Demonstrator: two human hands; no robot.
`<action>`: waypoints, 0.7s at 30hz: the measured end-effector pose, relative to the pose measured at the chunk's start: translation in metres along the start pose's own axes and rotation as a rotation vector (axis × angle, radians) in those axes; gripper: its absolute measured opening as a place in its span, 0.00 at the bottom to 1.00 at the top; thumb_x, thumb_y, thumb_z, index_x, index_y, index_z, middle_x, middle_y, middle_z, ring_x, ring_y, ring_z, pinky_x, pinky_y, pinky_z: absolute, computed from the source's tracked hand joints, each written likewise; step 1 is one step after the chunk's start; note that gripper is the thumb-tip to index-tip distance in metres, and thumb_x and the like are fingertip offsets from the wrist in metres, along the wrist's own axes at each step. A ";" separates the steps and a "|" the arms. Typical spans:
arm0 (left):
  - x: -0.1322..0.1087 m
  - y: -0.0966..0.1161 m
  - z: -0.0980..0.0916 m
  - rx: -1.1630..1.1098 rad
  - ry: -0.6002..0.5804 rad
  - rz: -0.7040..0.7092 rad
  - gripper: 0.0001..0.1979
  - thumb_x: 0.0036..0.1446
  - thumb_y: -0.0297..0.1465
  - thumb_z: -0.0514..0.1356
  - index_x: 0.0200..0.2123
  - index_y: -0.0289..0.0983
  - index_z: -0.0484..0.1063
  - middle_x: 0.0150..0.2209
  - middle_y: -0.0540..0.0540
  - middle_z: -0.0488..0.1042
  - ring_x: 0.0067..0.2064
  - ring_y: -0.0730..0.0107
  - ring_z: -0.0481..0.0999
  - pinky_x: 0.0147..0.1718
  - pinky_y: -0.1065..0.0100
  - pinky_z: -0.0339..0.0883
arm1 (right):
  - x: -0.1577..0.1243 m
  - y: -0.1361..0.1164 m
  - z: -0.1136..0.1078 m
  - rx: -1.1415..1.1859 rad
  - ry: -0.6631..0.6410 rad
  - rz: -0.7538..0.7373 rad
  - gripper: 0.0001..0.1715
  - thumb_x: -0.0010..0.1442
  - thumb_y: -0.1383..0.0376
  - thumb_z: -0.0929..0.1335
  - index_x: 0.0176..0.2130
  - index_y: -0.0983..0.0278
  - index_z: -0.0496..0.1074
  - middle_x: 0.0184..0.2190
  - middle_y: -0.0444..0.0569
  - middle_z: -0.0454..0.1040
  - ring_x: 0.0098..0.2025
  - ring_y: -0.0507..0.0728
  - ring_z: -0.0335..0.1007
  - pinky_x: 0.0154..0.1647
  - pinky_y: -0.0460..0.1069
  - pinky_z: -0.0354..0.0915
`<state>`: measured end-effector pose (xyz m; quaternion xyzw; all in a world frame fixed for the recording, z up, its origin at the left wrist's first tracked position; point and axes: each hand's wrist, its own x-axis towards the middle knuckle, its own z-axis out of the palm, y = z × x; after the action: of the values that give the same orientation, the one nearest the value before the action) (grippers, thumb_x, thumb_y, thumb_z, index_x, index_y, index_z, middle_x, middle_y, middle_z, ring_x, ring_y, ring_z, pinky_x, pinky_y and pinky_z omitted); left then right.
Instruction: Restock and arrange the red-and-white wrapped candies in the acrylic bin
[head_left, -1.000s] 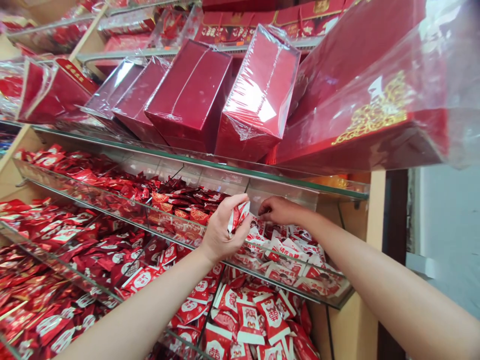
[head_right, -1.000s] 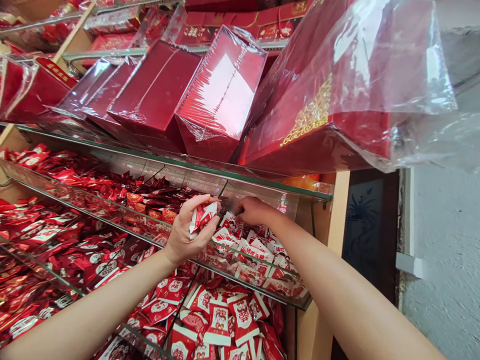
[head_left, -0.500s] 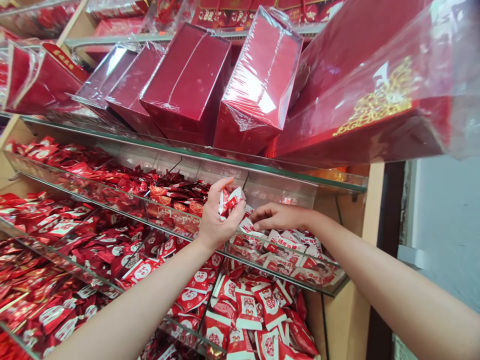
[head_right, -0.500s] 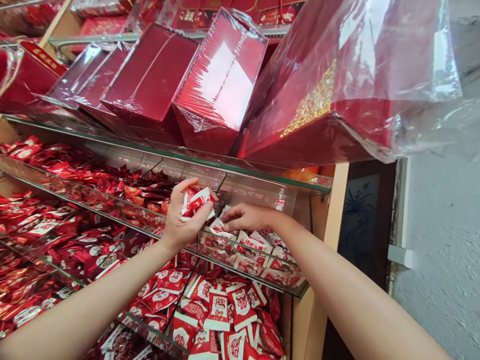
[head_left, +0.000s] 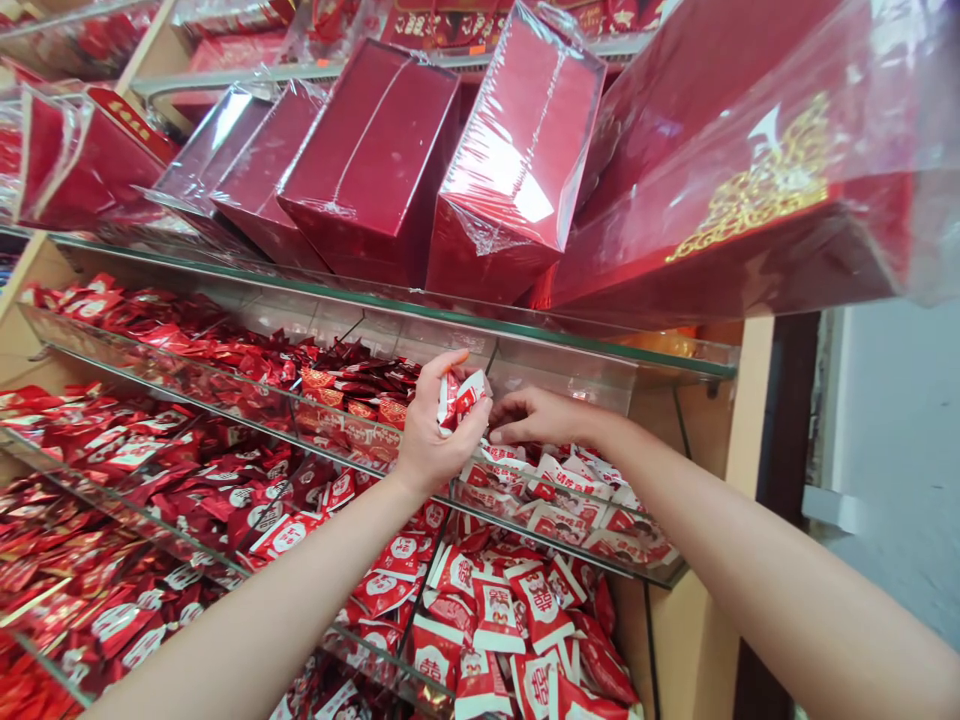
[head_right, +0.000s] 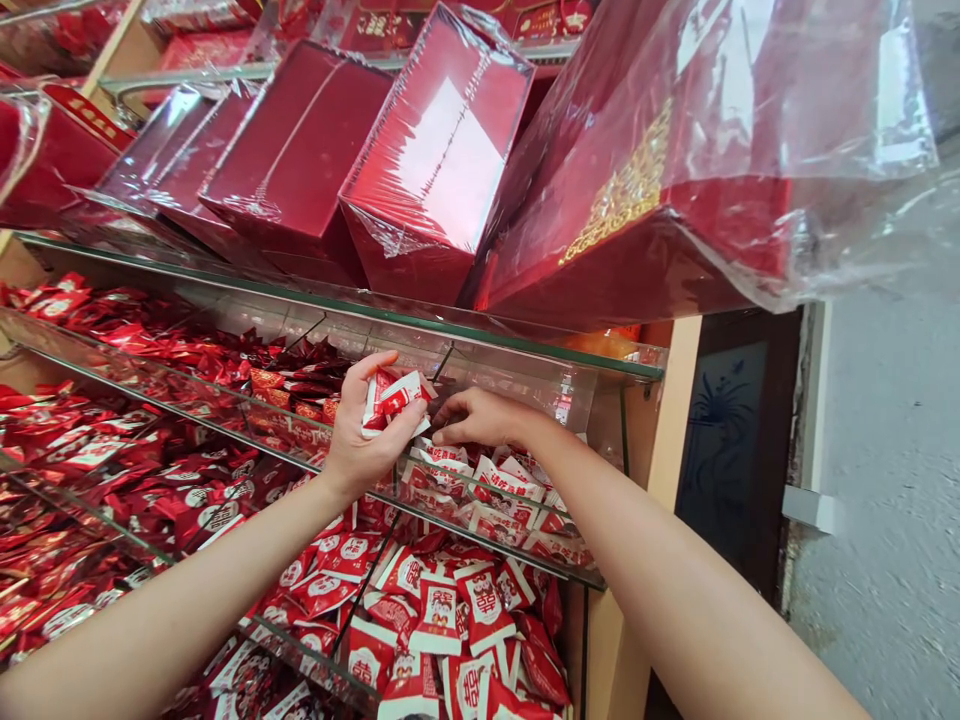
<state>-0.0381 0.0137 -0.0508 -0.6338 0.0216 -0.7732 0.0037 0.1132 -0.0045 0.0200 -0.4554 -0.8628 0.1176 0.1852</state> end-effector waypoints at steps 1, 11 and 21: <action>0.000 0.000 0.000 -0.014 -0.008 -0.015 0.26 0.48 0.21 0.60 0.50 0.39 0.58 0.34 0.52 0.70 0.27 0.79 0.70 0.27 0.75 0.69 | -0.003 0.001 -0.001 0.047 0.045 -0.014 0.12 0.51 0.66 0.67 0.37 0.67 0.69 0.25 0.43 0.69 0.21 0.49 0.64 0.19 0.44 0.61; 0.003 -0.005 -0.001 -0.071 0.003 -0.169 0.28 0.46 0.29 0.64 0.50 0.42 0.58 0.37 0.49 0.69 0.32 0.72 0.72 0.33 0.67 0.69 | -0.010 -0.023 0.018 0.468 0.277 -0.284 0.24 0.46 0.73 0.68 0.45 0.65 0.66 0.46 0.50 0.69 0.36 0.51 0.67 0.29 0.44 0.67; 0.005 -0.008 -0.003 0.005 0.015 -0.127 0.19 0.52 0.34 0.59 0.48 0.42 0.60 0.37 0.51 0.65 0.34 0.74 0.68 0.35 0.70 0.67 | -0.012 -0.021 0.015 0.397 0.335 -0.230 0.24 0.46 0.68 0.71 0.45 0.66 0.66 0.45 0.52 0.69 0.32 0.51 0.68 0.25 0.45 0.69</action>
<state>-0.0422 0.0214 -0.0465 -0.6281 -0.0208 -0.7766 -0.0439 0.0976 -0.0263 0.0115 -0.3222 -0.8263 0.1855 0.4231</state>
